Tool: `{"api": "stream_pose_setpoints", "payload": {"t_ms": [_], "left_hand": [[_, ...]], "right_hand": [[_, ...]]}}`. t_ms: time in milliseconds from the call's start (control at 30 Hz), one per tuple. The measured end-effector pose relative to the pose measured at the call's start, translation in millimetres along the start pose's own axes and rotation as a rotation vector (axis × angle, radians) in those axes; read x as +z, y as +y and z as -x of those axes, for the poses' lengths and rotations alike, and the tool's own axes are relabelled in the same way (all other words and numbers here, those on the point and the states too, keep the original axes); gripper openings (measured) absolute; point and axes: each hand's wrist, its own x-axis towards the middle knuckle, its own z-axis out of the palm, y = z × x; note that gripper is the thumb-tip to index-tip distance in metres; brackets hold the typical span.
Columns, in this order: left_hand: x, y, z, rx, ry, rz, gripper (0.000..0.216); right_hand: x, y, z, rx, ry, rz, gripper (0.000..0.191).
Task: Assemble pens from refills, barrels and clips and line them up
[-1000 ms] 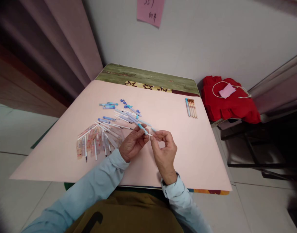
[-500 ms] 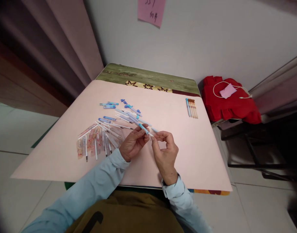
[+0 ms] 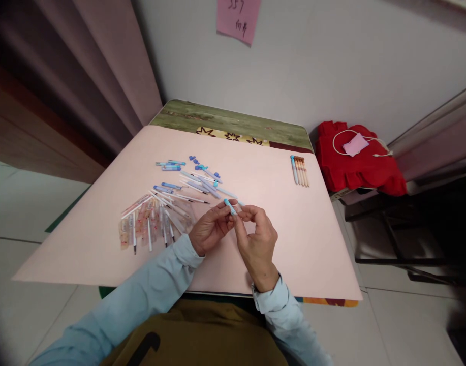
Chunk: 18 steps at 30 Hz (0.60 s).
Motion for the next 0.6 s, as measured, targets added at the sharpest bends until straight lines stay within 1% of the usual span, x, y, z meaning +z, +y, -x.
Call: {"api": "stream_pose_setpoints", "payload": {"t_ms": [333, 500, 600], "left_hand": [[3.8, 0.4, 2.0, -0.021, 0.054, 0.025, 0.02], [2.5, -1.5, 0.3, -0.038, 0.145, 0.124, 0.015], [3.7, 4.8, -0.6, -0.018, 0.162, 0.215, 0.017]], "right_hand": [[1.5, 1.3, -0.4, -0.089, 0.018, 0.066, 0.012], [0.9, 1.3, -0.2, -0.044, 0.025, 0.005, 0.017], [-1.6, 4.5, -0.7, -0.023, 0.044, -0.018, 0.018]]}}
